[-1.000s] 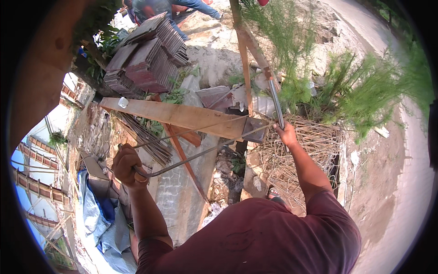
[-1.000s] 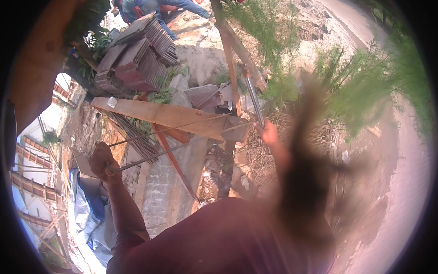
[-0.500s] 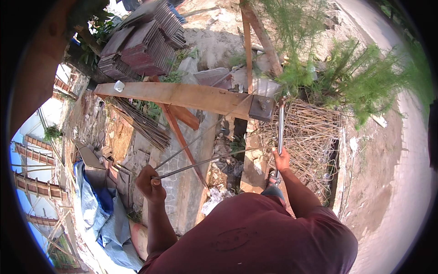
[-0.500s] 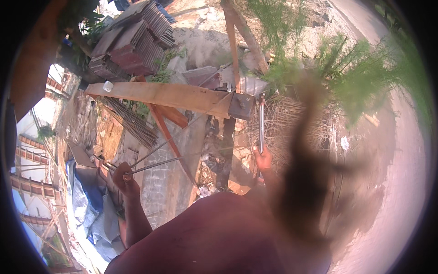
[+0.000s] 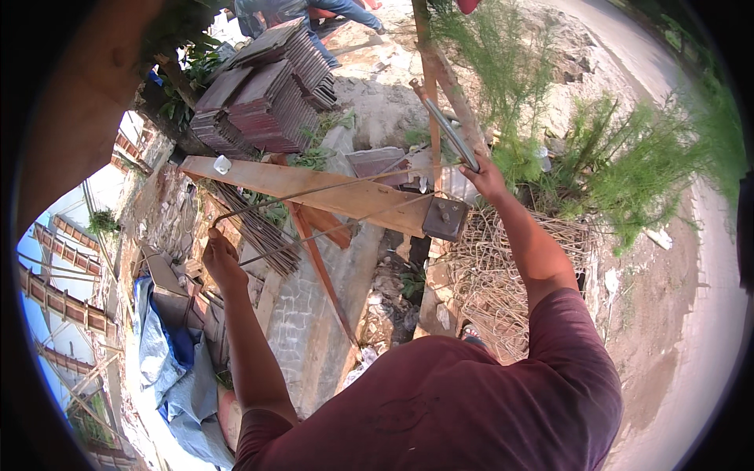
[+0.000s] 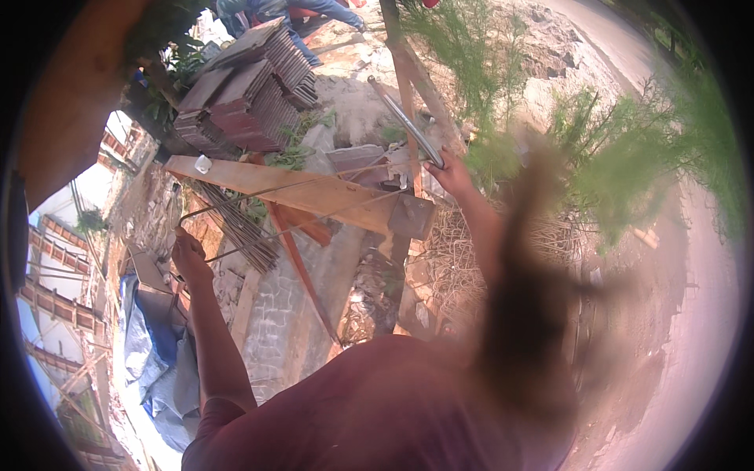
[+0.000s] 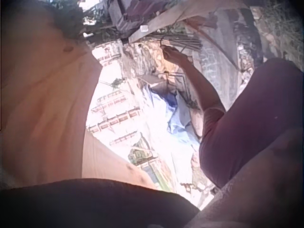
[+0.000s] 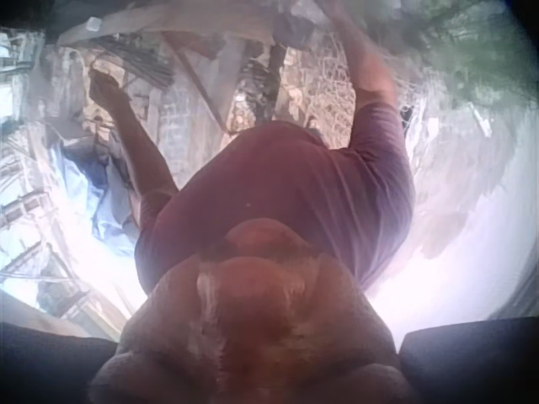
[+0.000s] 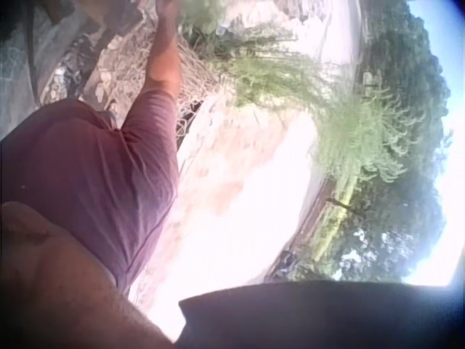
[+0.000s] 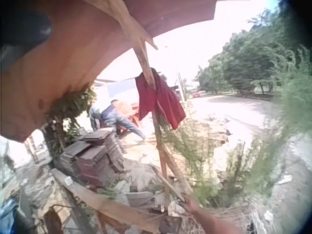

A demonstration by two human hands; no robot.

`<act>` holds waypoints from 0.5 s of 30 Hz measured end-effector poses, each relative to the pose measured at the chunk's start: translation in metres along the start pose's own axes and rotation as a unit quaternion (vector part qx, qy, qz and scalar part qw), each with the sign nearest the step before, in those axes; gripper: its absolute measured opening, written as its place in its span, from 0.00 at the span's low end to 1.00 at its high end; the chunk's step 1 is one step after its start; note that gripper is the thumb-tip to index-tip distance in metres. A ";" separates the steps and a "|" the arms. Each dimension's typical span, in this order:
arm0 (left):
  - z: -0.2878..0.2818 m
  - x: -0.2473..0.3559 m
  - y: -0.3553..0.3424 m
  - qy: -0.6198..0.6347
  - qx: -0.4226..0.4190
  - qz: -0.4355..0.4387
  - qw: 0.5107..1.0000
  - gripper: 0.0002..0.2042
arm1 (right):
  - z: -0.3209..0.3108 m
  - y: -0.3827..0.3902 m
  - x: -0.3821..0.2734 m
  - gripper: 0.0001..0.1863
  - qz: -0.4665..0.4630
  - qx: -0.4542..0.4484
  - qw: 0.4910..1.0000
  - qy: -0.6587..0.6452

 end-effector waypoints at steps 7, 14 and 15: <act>-0.017 0.006 -0.067 -0.072 0.058 -0.115 0.989 0.25 | -0.020 -0.047 -0.033 0.19 0.009 -0.094 0.994 -0.055; 0.028 -0.104 -0.091 -0.302 -0.120 -0.193 0.926 0.19 | -0.083 0.031 -0.044 0.11 0.136 -0.203 0.969 -0.043; 0.043 -0.127 -0.086 -0.316 -0.133 -0.190 0.920 0.18 | -0.089 0.048 -0.037 0.11 0.175 -0.197 0.964 -0.019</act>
Point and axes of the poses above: each hand's wrist, its own y-axis away from the middle knuckle, its own z-axis out of the palm, x = y × z, the point moved 6 cm from there along -y, towards the middle knuckle, and after that the axes turned 14 degrees about x, right-handed, at the moved point
